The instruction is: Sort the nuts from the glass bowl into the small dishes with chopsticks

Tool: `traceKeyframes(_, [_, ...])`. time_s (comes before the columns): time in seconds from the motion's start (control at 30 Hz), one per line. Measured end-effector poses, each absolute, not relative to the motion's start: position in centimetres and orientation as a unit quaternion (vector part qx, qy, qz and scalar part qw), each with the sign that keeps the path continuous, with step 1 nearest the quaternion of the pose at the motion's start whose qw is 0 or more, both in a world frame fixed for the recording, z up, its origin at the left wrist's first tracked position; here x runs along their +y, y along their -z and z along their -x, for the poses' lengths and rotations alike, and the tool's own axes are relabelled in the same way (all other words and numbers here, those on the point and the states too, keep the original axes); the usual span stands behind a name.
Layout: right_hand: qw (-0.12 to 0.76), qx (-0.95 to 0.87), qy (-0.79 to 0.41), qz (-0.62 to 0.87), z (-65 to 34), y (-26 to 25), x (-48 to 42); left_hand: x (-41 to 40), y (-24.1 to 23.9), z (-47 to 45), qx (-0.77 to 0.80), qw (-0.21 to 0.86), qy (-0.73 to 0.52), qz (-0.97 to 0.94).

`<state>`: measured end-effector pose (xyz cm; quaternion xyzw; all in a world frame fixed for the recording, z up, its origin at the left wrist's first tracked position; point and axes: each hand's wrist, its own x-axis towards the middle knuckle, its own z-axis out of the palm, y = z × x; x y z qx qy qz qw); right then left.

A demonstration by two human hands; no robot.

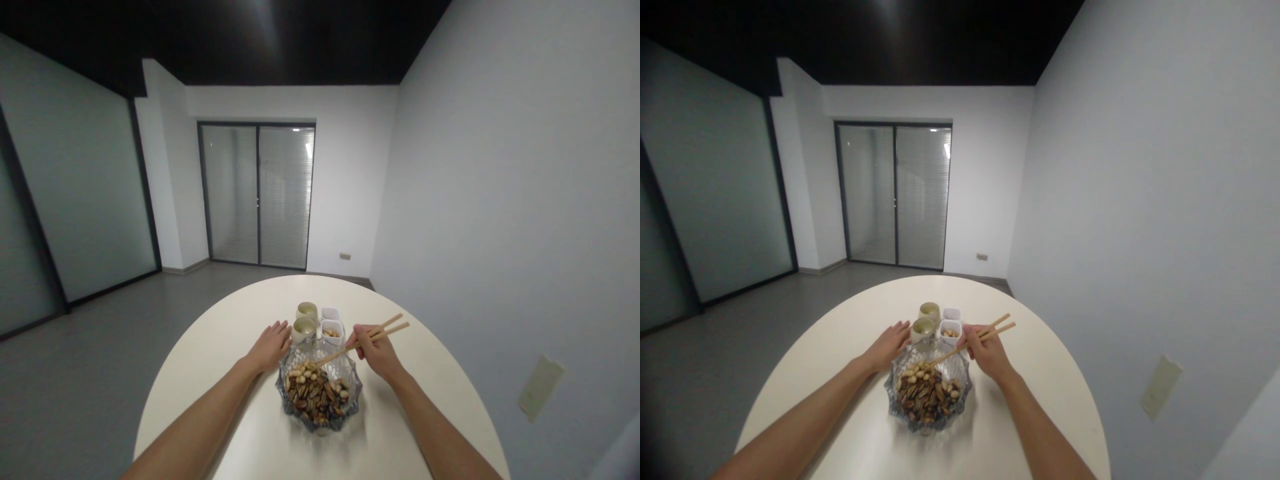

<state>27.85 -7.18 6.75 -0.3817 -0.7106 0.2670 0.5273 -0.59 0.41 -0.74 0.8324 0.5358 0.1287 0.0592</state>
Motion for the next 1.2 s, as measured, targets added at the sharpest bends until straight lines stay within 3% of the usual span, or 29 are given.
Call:
traceKeyframes(0.37, [0.638,-0.632,-0.173,0.405,-29.5,-6.7,-6.0,0.0,0.5,0.9,0.537,0.058,-0.12,-0.833])
traceKeyframes(1.2, [0.624,-0.627,-0.175,0.433,-30.2,-5.9,-4.9,-0.2,0.2,0.8,0.537,0.052,-0.116,-0.834])
